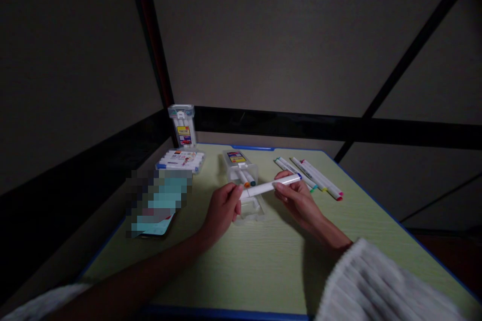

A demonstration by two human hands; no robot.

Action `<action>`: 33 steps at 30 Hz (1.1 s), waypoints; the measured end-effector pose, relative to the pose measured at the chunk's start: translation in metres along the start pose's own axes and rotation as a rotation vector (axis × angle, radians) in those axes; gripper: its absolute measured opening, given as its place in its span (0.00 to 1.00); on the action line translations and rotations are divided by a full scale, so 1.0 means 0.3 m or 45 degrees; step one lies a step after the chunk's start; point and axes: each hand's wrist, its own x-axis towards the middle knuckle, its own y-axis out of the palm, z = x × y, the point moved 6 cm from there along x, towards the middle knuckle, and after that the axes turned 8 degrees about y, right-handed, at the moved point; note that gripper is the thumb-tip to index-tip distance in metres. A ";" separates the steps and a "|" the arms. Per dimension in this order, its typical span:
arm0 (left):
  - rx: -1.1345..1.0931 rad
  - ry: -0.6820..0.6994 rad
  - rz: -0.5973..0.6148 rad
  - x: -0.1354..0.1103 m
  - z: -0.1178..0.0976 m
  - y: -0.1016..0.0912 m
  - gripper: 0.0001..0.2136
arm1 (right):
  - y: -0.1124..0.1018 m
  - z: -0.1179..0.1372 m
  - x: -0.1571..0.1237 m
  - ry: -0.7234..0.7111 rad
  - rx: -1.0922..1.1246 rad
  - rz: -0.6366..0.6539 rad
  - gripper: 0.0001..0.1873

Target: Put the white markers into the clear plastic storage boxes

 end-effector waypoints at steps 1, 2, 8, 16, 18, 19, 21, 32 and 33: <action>0.007 -0.001 -0.009 -0.001 -0.001 -0.001 0.17 | 0.001 0.001 0.000 -0.001 -0.003 0.002 0.10; 0.013 -0.004 -0.019 -0.001 -0.001 -0.003 0.17 | 0.002 0.001 0.001 -0.002 -0.007 0.005 0.10; -0.031 -0.097 -0.126 -0.002 0.010 -0.013 0.19 | -0.003 0.006 0.006 -0.011 0.020 -0.025 0.11; -0.124 -0.070 -0.204 -0.002 -0.011 -0.020 0.17 | -0.013 0.021 0.012 -0.042 0.030 -0.113 0.14; -0.141 -0.068 -0.208 -0.002 -0.009 -0.022 0.16 | -0.016 0.019 0.013 -0.038 0.048 -0.125 0.14; -0.145 -0.068 -0.208 -0.002 -0.008 -0.022 0.15 | -0.017 0.018 0.013 -0.037 0.058 -0.128 0.14; -0.141 -0.062 -0.203 -0.002 -0.007 -0.023 0.14 | -0.020 0.016 0.013 -0.031 0.073 -0.129 0.14; -0.094 0.012 -0.209 -0.001 -0.021 -0.034 0.09 | -0.045 -0.003 0.020 0.041 0.072 -0.188 0.12; -0.096 0.010 -0.211 0.000 -0.020 -0.034 0.08 | -0.047 -0.004 0.021 0.046 0.078 -0.194 0.12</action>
